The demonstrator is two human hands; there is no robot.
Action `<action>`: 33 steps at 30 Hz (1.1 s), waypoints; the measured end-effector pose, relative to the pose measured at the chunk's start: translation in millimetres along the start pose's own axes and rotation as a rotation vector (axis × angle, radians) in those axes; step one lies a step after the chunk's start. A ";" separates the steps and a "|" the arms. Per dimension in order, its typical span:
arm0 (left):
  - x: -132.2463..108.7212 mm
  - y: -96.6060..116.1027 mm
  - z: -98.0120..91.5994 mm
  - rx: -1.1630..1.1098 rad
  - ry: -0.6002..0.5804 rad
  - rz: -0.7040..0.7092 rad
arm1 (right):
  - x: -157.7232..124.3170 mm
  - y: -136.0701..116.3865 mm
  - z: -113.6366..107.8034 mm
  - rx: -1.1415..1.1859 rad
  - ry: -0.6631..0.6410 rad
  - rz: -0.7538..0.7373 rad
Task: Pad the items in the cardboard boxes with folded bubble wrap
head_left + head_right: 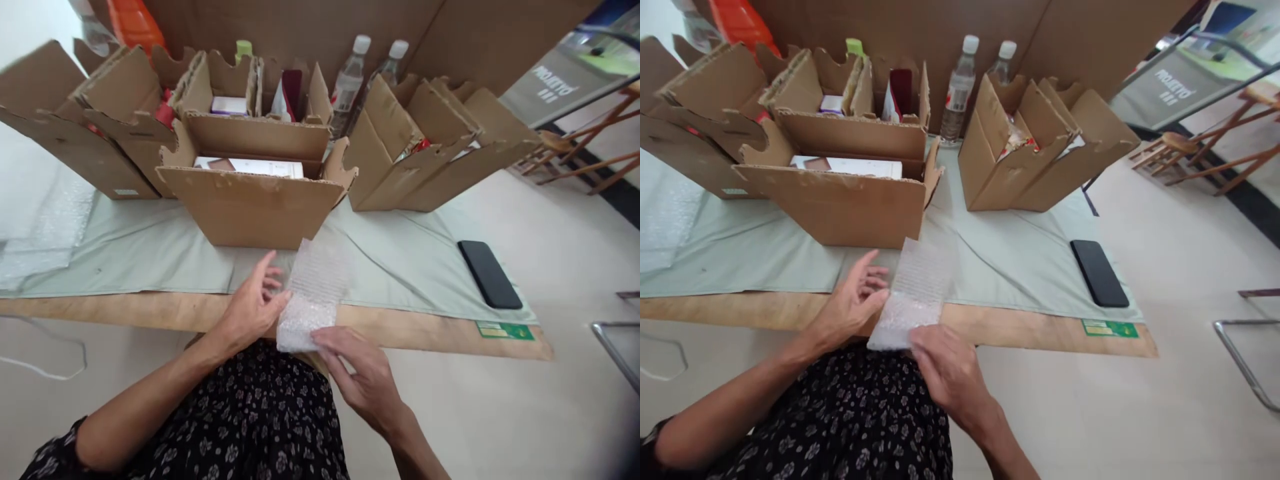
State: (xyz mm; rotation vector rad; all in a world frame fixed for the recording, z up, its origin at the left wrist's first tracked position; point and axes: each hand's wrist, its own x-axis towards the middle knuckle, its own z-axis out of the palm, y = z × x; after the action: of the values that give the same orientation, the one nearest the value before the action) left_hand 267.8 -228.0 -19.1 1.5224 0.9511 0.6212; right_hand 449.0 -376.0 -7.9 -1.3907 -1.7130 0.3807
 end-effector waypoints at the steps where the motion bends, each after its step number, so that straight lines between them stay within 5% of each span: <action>1: -5.6 -3.9 -2.0 0.111 0.055 0.076 | -3.1 8.1 2.9 -0.004 0.009 0.057; 6: -33.9 -8.3 -5.9 0.361 -0.140 0.397 | -0.4 26.5 9.8 0.087 -0.020 0.330; 9: -28.9 -9.2 7.5 0.450 -0.079 0.418 | 5.7 28.0 9.2 0.081 -0.019 0.402; 15: -7.0 -17.4 25.8 0.733 0.020 0.464 | -6.5 20.5 2.2 -0.298 0.285 0.125; 18: -4.4 -17.9 26.5 0.805 0.005 0.499 | -12.1 18.8 0.7 -0.400 0.125 -0.009; 22: -7.8 -12.4 20.5 0.791 -0.017 0.484 | -9.2 29.2 4.6 -0.439 -0.062 0.003; 28: -26.5 -3.2 6.0 0.646 -0.095 0.660 | -2.7 33.1 2.3 -0.253 -0.033 0.026; 33: -21.7 -8.2 13.5 0.647 -0.031 0.552 | 0.2 32.8 2.8 -0.209 0.070 0.126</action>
State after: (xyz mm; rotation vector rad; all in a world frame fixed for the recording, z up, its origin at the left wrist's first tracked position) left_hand 265.6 -253.7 -26.8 2.4084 0.7342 0.7058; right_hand 467.7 -364.3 -32.3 -1.6493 -1.6494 0.2237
